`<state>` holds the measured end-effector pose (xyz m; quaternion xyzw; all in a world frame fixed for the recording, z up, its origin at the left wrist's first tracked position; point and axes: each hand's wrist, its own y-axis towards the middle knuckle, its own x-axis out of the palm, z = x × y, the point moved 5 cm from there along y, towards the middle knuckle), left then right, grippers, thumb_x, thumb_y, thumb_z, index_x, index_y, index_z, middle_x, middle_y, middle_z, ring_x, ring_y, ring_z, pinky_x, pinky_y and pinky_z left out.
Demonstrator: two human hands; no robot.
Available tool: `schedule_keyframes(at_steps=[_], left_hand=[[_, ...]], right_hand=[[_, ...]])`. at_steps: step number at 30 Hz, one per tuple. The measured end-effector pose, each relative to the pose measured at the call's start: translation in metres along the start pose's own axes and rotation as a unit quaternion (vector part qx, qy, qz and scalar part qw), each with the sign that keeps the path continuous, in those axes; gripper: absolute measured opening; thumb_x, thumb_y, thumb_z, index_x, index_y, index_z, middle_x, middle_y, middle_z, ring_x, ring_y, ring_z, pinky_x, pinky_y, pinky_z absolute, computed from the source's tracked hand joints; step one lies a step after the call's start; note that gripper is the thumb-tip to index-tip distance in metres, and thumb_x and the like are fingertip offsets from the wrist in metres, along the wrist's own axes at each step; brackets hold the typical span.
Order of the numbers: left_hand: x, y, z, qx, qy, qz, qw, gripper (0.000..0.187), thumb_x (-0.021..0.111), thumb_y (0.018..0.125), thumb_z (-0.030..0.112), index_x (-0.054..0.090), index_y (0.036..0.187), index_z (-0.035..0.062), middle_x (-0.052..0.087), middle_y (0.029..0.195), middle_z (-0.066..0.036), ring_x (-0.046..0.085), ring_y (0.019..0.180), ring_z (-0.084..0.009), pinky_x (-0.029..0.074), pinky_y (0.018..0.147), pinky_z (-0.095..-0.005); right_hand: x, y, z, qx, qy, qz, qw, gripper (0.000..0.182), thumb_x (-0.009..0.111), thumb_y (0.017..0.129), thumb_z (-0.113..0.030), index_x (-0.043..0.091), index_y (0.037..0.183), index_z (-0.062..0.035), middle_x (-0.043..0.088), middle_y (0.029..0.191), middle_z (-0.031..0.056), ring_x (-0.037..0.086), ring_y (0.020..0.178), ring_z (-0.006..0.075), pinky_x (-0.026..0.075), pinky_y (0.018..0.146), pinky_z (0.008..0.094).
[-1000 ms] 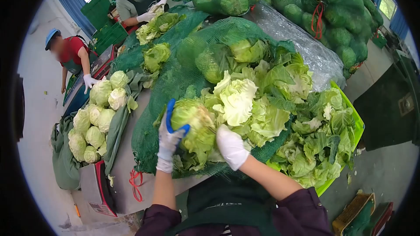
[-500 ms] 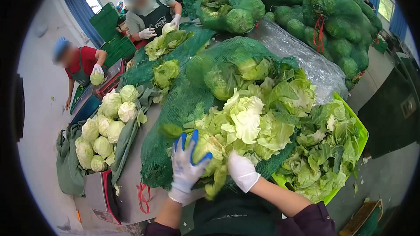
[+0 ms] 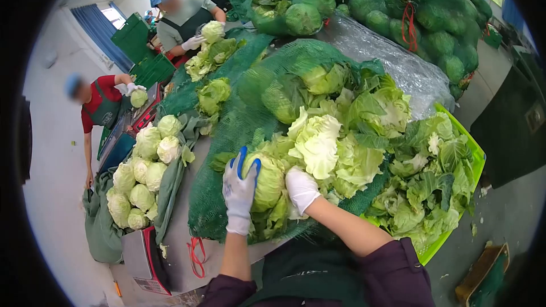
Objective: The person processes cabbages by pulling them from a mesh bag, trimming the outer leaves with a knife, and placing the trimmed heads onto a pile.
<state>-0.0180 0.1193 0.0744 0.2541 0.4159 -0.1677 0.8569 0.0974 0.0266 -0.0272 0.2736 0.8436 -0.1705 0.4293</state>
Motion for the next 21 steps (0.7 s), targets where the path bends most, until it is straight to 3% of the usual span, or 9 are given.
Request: schedule_keyframes(at_steps=[2,5,6,8,12,14,15,17,21], left_hand=[[0.001,-0.011,0.002,0.003,0.038,0.021,0.999,0.059,0.066,0.081,0.047,0.056,0.128,0.0119,0.057,0.117,-0.023,0.054,0.109,-0.0391,0.042,0.095,-0.043],[-0.001,0.006,-0.016,0.02,-0.086,0.019,0.996,0.052,0.067,0.083,0.04,0.057,0.127,0.0143,0.058,0.117,-0.019,0.055,0.107,-0.0381,0.044,0.091,-0.0425],[0.011,0.014,-0.029,0.184,0.047,0.025,0.981,0.049,0.066,0.084,0.039,0.059,0.125,0.0125,0.059,0.117,-0.017,0.055,0.107,-0.0362,0.043,0.092,-0.0412],[0.019,0.038,-0.048,-0.103,-0.182,-0.078,0.975,0.04,0.063,0.087,0.034,0.061,0.12,0.0115,0.06,0.117,-0.016,0.055,0.108,-0.033,0.041,0.093,-0.0394],[0.012,0.028,-0.036,-0.01,-0.09,-0.061,0.994,0.036,0.061,0.089,0.031,0.062,0.119,0.0113,0.06,0.119,-0.016,0.055,0.109,-0.0314,0.041,0.095,-0.0381],[0.003,0.022,-0.034,0.004,-0.198,-0.036,0.979,0.034,0.061,0.089,0.028,0.062,0.12,0.0122,0.059,0.122,-0.017,0.055,0.112,-0.0314,0.04,0.096,-0.0371],[0.004,0.021,-0.043,-0.012,-0.259,-0.048,0.965,0.037,0.062,0.089,0.028,0.062,0.121,0.0095,0.059,0.124,-0.015,0.055,0.115,-0.0273,0.04,0.098,-0.0342],[0.004,0.023,-0.059,-0.032,-0.328,-0.072,0.941,0.037,0.062,0.09,0.027,0.061,0.121,0.0073,0.059,0.124,-0.014,0.054,0.116,-0.0248,0.039,0.099,-0.0327],[0.003,0.028,-0.055,-0.039,-0.373,-0.13,0.918,0.041,0.061,0.09,0.028,0.06,0.122,0.002,0.06,0.123,-0.009,0.053,0.115,-0.0174,0.037,0.101,-0.029]], right_hand=[[-0.002,-0.003,0.006,0.056,-0.017,0.005,0.998,0.018,0.045,0.089,-0.008,0.056,0.092,0.0056,0.065,0.073,0.024,0.067,0.069,0.0369,0.055,0.061,0.0448],[-0.002,0.016,-0.004,-0.051,0.019,-0.012,0.998,0.016,0.051,0.084,-0.007,0.063,0.081,0.0031,0.065,0.08,0.0257,0.067,0.074,0.0382,0.054,0.064,0.0445],[0.012,0.035,-0.001,-0.019,0.023,-0.078,0.997,0.014,0.059,0.078,-0.008,0.067,0.08,0.0035,0.066,0.083,0.0251,0.067,0.077,0.0378,0.053,0.066,0.0434],[0.008,0.039,-0.005,-0.019,0.022,-0.142,0.989,0.017,0.067,0.073,-0.008,0.068,0.085,0.0046,0.066,0.082,0.0248,0.066,0.076,0.0377,0.053,0.066,0.0424],[0.015,0.037,-0.004,0.015,0.057,-0.238,0.97,0.02,0.066,0.075,-0.009,0.067,0.088,0.0059,0.066,0.087,0.0259,0.066,0.081,0.0382,0.053,0.07,0.0424],[0.003,0.023,-0.009,0.012,0.072,-0.071,0.995,0.019,0.058,0.081,-0.009,0.066,0.089,0.0063,0.066,0.088,0.0264,0.066,0.082,0.0394,0.053,0.071,0.044],[-0.006,0.008,-0.019,-0.025,0.033,-0.078,0.996,0.02,0.047,0.086,-0.007,0.061,0.092,0.006,0.065,0.088,0.0274,0.065,0.083,0.0412,0.052,0.072,0.0462],[-0.013,-0.018,-0.028,0.036,0.109,-0.004,0.993,0.016,0.044,0.088,-0.006,0.055,0.094,0.0042,0.064,0.089,0.0279,0.065,0.082,0.0423,0.051,0.072,0.0483],[0.002,-0.033,-0.031,-0.071,0.111,0.076,0.988,0.011,0.045,0.088,-0.004,0.051,0.089,0.0042,0.063,0.078,0.0253,0.064,0.069,0.0406,0.052,0.063,0.0468]])
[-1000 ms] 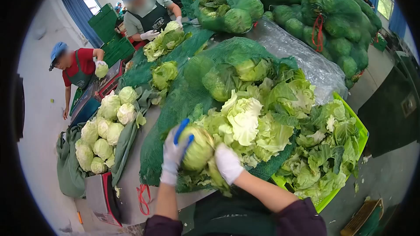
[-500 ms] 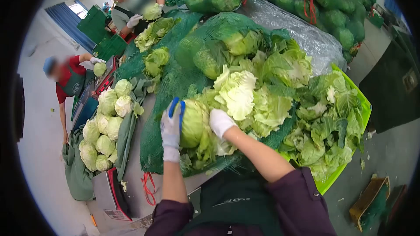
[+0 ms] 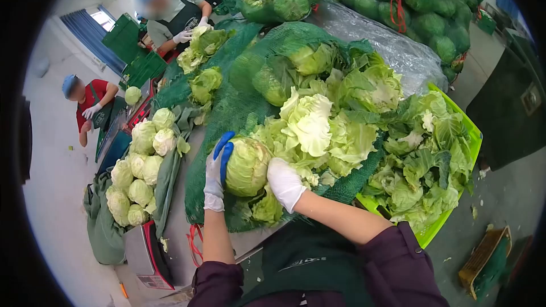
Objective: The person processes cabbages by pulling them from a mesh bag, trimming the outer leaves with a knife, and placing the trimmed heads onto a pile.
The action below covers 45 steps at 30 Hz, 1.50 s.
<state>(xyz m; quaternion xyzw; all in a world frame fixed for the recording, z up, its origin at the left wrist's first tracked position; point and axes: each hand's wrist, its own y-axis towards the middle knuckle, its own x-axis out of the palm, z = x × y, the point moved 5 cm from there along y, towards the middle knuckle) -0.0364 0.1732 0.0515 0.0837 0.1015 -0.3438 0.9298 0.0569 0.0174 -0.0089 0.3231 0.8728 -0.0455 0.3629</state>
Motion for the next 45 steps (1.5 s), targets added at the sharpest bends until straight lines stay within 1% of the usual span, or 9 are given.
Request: schedule_keyframes(at_steps=[14,16,20,28,30,34,37,39,45], left_hand=[[0.017,-0.013,0.014,0.052,0.186,0.137,0.972,0.035,0.058,0.091,0.027,0.061,0.118,0.0039,0.061,0.117,-0.016,0.056,0.108,-0.0301,0.041,0.095,-0.0375],[0.02,-0.035,0.026,0.142,0.174,0.168,0.96,0.036,0.057,0.092,0.026,0.06,0.118,0.0014,0.06,0.119,-0.015,0.054,0.11,-0.0312,0.039,0.097,-0.0384],[0.013,-0.082,0.01,0.214,0.216,0.202,0.931,0.04,0.056,0.091,0.024,0.056,0.123,-0.0016,0.055,0.127,-0.014,0.05,0.116,-0.0318,0.034,0.104,-0.0401],[-0.008,-0.055,0.026,0.119,-0.162,0.114,0.973,0.058,0.055,0.092,0.03,0.039,0.139,0.0004,0.053,0.126,-0.011,0.052,0.112,-0.0201,0.039,0.1,-0.0334],[0.004,-0.039,0.019,0.102,-0.048,0.103,0.988,0.06,0.061,0.088,0.02,0.038,0.139,0.0011,0.045,0.136,-0.012,0.045,0.122,-0.0197,0.037,0.104,-0.0345],[0.014,-0.035,0.003,0.094,-0.011,0.044,0.995,0.063,0.067,0.081,0.009,0.039,0.138,0.0004,0.042,0.14,-0.011,0.039,0.129,-0.021,0.034,0.108,-0.0353],[0.012,-0.062,-0.012,0.105,0.051,0.086,0.989,0.063,0.07,0.078,0.015,0.045,0.134,-0.0009,0.045,0.138,-0.013,0.041,0.128,-0.0255,0.035,0.107,-0.0374],[0.014,-0.081,0.018,0.173,0.259,0.115,0.943,0.064,0.072,0.075,0.018,0.048,0.131,-0.0019,0.046,0.136,-0.018,0.044,0.124,-0.0306,0.036,0.104,-0.0392],[-0.028,-0.068,0.004,0.063,0.241,0.155,0.956,0.054,0.07,0.078,0.028,0.056,0.127,0.0084,0.051,0.112,-0.019,0.052,0.104,-0.0339,0.043,0.091,-0.0396]], right_hand=[[0.006,0.067,0.034,0.022,-0.057,-0.152,0.987,0.015,0.054,0.078,-0.001,0.066,0.086,0.0038,0.065,0.078,0.0266,0.067,0.075,0.0389,0.053,0.065,0.0443],[-0.004,0.064,0.035,0.353,0.168,-0.269,0.88,0.014,0.057,0.077,-0.004,0.067,0.083,0.0049,0.065,0.08,0.0272,0.066,0.076,0.04,0.053,0.065,0.044],[0.027,0.074,0.043,0.121,-0.022,-0.201,0.972,0.02,0.06,0.075,-0.009,0.067,0.085,0.0065,0.066,0.089,0.0269,0.065,0.082,0.0414,0.053,0.069,0.0425],[-0.044,0.057,-0.01,0.064,0.066,-0.014,0.996,0.044,0.06,0.078,-0.013,0.056,0.121,-0.0047,0.064,0.083,0.0255,0.063,0.079,0.0413,0.051,0.071,0.0466],[-0.047,0.065,-0.02,-0.001,0.026,0.003,1.0,0.05,0.059,0.08,-0.009,0.052,0.129,-0.0109,0.064,0.08,0.0231,0.063,0.072,0.0396,0.05,0.067,0.0472],[-0.035,0.107,-0.008,-0.022,-0.079,0.007,0.997,0.038,0.045,0.087,-0.008,0.052,0.123,0.0003,0.065,0.078,0.0214,0.064,0.071,0.0377,0.051,0.064,0.047],[-0.021,0.158,0.027,0.005,-0.154,-0.084,0.984,0.019,0.051,0.083,-0.005,0.067,0.086,0.004,0.065,0.088,0.0267,0.066,0.082,0.0391,0.054,0.07,0.0442],[-0.003,0.169,0.039,-0.008,-0.141,-0.074,0.987,0.019,0.053,0.08,-0.004,0.066,0.089,0.0057,0.065,0.091,0.028,0.065,0.086,0.0401,0.053,0.074,0.044],[-0.053,0.112,-0.008,-0.022,0.024,-0.063,0.997,0.034,0.058,0.09,-0.031,0.059,0.094,0.0019,0.064,0.071,0.0177,0.065,0.066,0.0337,0.051,0.063,0.0391]])
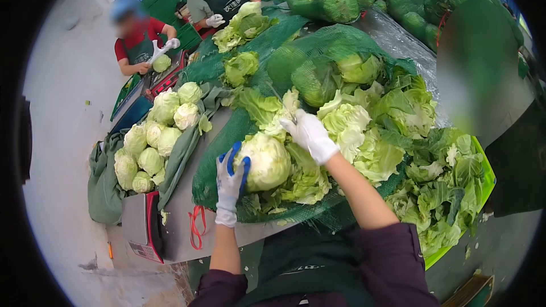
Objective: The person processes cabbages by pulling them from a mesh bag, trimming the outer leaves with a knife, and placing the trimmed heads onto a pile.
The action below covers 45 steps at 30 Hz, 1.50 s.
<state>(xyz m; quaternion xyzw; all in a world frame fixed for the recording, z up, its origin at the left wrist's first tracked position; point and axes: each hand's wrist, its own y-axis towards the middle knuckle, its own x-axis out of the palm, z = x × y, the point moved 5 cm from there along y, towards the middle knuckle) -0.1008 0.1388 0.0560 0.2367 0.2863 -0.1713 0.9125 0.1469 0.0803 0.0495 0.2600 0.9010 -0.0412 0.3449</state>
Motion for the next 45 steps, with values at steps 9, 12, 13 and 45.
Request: schedule_keyframes(at_steps=[9,12,13,45], left_hand=[[0.035,0.01,-0.013,-0.062,-0.308,-0.018,0.949,0.044,0.07,0.081,0.005,0.055,0.122,0.0028,0.05,0.127,-0.009,0.048,0.117,-0.0188,0.042,0.099,-0.0286],[0.033,0.015,-0.015,-0.078,-0.325,-0.045,0.941,0.044,0.07,0.081,0.005,0.054,0.122,0.0016,0.05,0.126,-0.01,0.05,0.115,-0.0186,0.042,0.098,-0.0283],[0.034,0.017,-0.016,-0.095,-0.335,-0.059,0.935,0.044,0.07,0.081,0.005,0.054,0.121,0.0008,0.051,0.126,-0.01,0.051,0.114,-0.0184,0.042,0.098,-0.0282],[0.031,-0.043,-0.029,-0.003,-0.369,0.101,0.924,0.051,0.07,0.084,0.014,0.047,0.128,0.0049,0.048,0.131,-0.012,0.048,0.119,-0.0206,0.043,0.096,-0.0332]], right_hand=[[0.023,-0.107,-0.012,0.013,-0.057,-0.027,0.998,0.06,0.039,0.097,-0.045,0.033,0.14,-0.0024,0.063,0.071,0.024,0.062,0.065,0.0406,0.049,0.061,0.0477],[0.035,-0.094,-0.007,-0.01,-0.105,-0.035,0.994,0.059,0.037,0.099,-0.041,0.031,0.139,0.0015,0.062,0.064,0.0228,0.062,0.059,0.0392,0.049,0.057,0.0479],[0.039,-0.089,-0.007,-0.036,-0.112,-0.027,0.993,0.059,0.037,0.099,-0.04,0.032,0.139,0.0024,0.061,0.061,0.0224,0.061,0.057,0.0388,0.049,0.055,0.0481],[0.041,-0.003,0.006,0.11,-0.075,0.014,0.991,0.081,0.061,0.077,-0.064,0.051,0.114,0.007,0.066,0.091,0.0274,0.065,0.086,0.0411,0.052,0.075,0.045]])
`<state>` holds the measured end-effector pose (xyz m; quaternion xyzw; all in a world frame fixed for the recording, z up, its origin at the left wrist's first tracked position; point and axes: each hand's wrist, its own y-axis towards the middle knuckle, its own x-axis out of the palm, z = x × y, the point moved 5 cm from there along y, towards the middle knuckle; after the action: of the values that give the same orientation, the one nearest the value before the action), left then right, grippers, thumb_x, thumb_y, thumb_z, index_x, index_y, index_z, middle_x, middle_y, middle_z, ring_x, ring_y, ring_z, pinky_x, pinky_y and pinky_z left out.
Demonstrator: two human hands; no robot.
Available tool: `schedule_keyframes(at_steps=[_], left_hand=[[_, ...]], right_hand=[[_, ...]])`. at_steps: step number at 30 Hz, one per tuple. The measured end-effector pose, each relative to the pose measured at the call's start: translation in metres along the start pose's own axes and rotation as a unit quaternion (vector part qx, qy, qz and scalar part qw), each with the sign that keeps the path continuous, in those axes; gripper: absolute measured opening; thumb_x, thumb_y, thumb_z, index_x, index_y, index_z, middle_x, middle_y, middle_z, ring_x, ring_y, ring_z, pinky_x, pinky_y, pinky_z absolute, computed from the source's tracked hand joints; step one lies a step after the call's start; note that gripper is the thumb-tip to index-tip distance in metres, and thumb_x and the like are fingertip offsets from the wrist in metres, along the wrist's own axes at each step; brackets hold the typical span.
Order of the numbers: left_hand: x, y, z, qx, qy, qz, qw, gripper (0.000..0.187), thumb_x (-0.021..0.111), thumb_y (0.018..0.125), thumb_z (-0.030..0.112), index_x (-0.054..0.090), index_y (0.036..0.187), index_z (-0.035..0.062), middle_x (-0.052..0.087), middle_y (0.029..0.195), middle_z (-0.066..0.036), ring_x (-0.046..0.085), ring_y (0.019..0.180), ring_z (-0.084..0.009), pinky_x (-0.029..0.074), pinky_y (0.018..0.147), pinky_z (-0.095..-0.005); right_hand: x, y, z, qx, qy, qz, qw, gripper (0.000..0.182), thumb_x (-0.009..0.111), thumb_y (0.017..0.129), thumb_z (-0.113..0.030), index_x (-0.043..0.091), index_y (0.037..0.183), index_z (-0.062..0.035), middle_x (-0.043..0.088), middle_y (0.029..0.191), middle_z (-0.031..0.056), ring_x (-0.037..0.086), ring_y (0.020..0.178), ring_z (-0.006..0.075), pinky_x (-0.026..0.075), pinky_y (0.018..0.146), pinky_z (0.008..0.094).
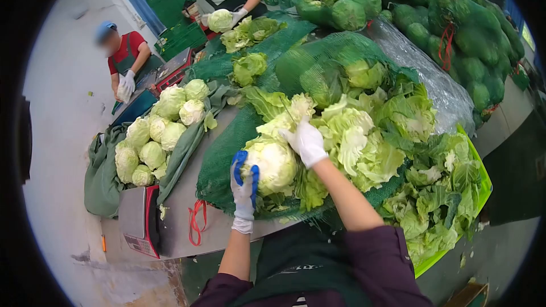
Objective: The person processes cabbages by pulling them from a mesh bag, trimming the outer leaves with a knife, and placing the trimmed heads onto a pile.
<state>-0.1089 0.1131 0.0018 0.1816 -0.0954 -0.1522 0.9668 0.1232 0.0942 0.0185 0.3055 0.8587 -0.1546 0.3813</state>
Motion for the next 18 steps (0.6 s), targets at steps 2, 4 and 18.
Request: schedule_keyframes(at_steps=[2,4,18], left_hand=[[0.001,0.005,0.013,-0.072,-0.055,0.059,0.994,0.049,0.069,0.086,0.016,0.048,0.128,0.0041,0.049,0.13,-0.011,0.049,0.117,-0.0199,0.043,0.096,-0.0325],[-0.006,-0.001,-0.004,-0.116,-0.086,0.116,0.983,0.046,0.064,0.09,0.022,0.048,0.129,0.0027,0.05,0.127,-0.009,0.05,0.112,-0.0188,0.043,0.096,-0.031],[0.063,0.035,0.037,0.097,0.275,-0.118,0.949,0.047,0.069,0.08,0.022,0.058,0.121,0.0012,0.058,0.117,-0.02,0.053,0.11,-0.0355,0.042,0.095,-0.0431]], right_hand=[[-0.02,-0.046,-0.012,0.0,0.083,-0.008,0.997,0.09,0.062,0.077,-0.064,0.04,0.13,0.0048,0.062,0.104,0.0312,0.062,0.098,0.0422,0.05,0.085,0.0434],[0.006,-0.076,-0.004,-0.042,0.135,-0.024,0.99,0.098,0.061,0.076,-0.066,0.032,0.139,0.0033,0.063,0.103,0.0289,0.062,0.097,0.041,0.049,0.086,0.0427],[-0.032,-0.099,0.013,-0.054,-0.03,0.0,0.998,0.065,0.038,0.097,-0.044,0.027,0.143,0.0015,0.064,0.073,0.0247,0.062,0.067,0.0435,0.05,0.064,0.0505]])
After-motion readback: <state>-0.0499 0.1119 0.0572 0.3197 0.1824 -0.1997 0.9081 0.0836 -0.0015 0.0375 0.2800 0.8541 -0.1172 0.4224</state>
